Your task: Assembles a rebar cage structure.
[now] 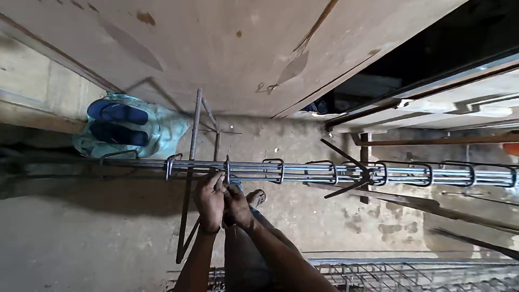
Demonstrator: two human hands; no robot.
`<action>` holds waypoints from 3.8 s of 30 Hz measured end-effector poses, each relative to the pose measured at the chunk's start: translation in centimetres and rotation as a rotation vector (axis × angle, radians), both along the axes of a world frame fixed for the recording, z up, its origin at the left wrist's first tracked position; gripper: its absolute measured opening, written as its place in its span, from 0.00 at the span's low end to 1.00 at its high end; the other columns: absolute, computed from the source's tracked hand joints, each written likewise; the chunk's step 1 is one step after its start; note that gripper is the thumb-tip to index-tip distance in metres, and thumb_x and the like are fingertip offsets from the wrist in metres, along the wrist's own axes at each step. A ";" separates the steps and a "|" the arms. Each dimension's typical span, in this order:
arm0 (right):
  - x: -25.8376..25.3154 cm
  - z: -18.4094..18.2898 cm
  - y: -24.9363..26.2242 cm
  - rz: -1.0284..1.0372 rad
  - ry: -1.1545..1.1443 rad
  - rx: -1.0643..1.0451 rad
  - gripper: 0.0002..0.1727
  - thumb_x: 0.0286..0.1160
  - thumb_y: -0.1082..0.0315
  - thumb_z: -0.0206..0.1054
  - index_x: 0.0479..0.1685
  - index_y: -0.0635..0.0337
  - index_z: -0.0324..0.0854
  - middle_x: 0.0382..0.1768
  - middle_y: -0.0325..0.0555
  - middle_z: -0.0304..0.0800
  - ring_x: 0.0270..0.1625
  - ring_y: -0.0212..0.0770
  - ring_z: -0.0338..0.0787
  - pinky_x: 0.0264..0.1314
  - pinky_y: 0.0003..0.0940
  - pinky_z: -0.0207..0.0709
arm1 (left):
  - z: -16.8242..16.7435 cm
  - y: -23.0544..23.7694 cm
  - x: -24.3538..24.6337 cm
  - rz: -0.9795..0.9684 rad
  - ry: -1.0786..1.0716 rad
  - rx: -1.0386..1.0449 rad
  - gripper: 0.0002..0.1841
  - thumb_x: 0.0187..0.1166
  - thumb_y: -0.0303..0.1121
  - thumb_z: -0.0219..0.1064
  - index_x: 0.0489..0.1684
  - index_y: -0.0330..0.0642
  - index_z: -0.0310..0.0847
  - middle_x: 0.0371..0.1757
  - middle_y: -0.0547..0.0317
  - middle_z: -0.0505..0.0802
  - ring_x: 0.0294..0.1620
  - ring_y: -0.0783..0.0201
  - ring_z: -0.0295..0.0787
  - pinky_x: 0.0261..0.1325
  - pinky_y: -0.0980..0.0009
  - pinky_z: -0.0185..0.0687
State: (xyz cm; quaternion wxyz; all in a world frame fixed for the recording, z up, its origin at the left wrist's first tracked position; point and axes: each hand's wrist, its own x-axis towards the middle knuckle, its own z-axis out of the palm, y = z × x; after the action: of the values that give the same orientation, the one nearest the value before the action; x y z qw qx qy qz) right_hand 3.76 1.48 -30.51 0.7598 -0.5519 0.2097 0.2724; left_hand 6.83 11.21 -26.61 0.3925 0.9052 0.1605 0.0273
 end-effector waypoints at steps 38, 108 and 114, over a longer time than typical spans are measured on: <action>4.8 11.2 -7.5 0.974 -0.742 -1.579 0.17 0.75 0.76 0.63 0.57 0.58 0.91 0.58 0.61 0.90 0.56 0.60 0.92 0.54 0.54 0.84 | -0.6 0.0 -0.3 -0.176 -0.030 -0.069 0.06 0.75 0.35 0.74 0.41 0.47 0.97 0.50 0.57 0.97 0.56 0.62 0.94 0.64 0.60 0.87; -2.1 4.8 -1.3 0.615 -0.403 -1.056 0.26 0.91 0.61 0.50 0.84 0.57 0.72 0.55 0.60 0.92 0.43 0.56 0.96 0.48 0.52 0.88 | -2.7 2.3 -0.3 -0.350 -0.244 -0.027 0.04 0.71 0.28 0.76 0.38 0.43 0.98 0.46 0.53 0.98 0.52 0.65 0.96 0.61 0.71 0.89; -1.9 9.1 3.1 0.520 -0.183 -1.234 0.19 0.86 0.64 0.54 0.68 0.61 0.82 0.52 0.56 0.93 0.42 0.56 0.96 0.41 0.51 0.88 | -2.4 4.5 -0.5 -0.591 -0.219 -0.093 0.11 0.82 0.27 0.66 0.52 0.42 0.95 0.57 0.48 0.95 0.62 0.59 0.92 0.71 0.68 0.84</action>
State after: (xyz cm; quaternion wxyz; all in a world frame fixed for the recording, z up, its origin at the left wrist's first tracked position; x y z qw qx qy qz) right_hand 1.82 4.55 -21.44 0.2296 -0.9381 0.1222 0.2288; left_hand 6.34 15.68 -28.97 0.4393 0.8854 -0.1516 0.0020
